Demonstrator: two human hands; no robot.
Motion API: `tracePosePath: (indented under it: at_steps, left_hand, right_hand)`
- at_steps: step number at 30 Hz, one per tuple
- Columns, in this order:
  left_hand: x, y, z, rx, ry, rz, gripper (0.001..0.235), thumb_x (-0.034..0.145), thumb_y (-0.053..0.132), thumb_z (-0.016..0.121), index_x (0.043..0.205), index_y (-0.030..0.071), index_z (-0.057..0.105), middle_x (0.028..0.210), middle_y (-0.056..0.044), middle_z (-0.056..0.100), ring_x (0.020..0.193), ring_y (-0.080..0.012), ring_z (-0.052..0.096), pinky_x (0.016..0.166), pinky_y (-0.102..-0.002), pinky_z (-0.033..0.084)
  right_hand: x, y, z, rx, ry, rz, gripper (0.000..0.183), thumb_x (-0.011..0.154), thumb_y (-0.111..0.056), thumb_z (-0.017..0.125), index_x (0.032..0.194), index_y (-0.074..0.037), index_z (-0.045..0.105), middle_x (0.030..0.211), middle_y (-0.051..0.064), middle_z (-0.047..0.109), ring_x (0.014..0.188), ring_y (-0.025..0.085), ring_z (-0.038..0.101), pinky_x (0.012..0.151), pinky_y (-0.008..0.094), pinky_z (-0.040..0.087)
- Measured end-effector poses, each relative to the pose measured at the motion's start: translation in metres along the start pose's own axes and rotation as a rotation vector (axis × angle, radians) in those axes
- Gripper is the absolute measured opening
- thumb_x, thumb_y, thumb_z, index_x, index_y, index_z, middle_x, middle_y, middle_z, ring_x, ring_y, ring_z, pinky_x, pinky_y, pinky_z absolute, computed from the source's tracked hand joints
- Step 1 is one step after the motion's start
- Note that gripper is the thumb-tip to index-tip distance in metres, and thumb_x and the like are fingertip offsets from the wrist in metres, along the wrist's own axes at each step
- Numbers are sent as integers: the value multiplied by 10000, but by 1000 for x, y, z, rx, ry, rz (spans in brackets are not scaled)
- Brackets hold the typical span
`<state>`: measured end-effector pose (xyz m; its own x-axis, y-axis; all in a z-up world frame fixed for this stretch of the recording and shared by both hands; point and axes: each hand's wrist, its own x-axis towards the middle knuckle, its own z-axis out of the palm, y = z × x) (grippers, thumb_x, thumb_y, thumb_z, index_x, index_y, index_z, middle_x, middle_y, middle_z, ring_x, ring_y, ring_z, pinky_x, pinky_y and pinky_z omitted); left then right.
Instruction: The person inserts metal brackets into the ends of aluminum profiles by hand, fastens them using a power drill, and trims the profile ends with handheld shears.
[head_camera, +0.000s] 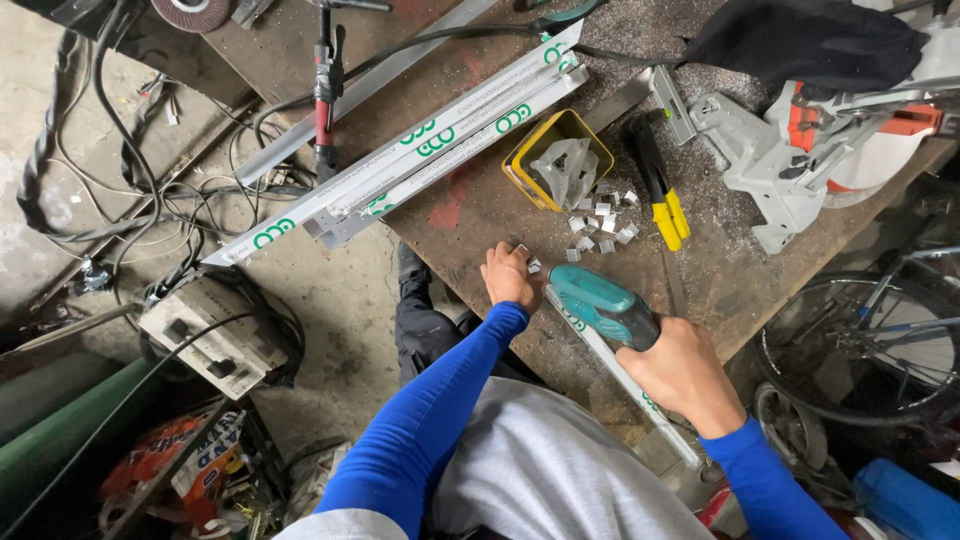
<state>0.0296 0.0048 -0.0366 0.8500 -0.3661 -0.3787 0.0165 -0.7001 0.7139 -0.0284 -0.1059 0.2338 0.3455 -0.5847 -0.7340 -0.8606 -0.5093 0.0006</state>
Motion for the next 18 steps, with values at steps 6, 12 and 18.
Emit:
tracePosePath:
  at_steps: [6, 12, 18]
  left_hand:
    - [0, 3, -5, -4, -20, -12, 360, 620, 177, 869, 956, 107, 764, 1090, -109, 636, 1065, -320, 550, 910, -448, 438]
    - [0, 3, -4, 12, -35, -15, 331, 644, 179, 859, 952, 105, 761, 1085, -113, 633, 1065, -319, 551, 908, -442, 441]
    - [-2, 2, -12, -37, -40, 43, 380, 645, 269, 887, 962, 104, 759, 1067, -120, 630, 1048, -340, 556, 885, -457, 444]
  right_hand:
    - [2, 2, 0, -4, -5, -28, 337, 738, -268, 689, 916, 8, 763, 861, 261, 758, 846, 418, 757, 823, 487, 581]
    - [3, 6, 2, 9, 28, -46, 332, 725, -258, 702, 904, 15, 762, 855, 271, 741, 854, 431, 740, 815, 487, 572]
    - [3, 27, 5, 80, 47, -58, 294, 720, -220, 687, 859, 34, 737, 733, 238, 738, 697, 363, 761, 696, 455, 579]
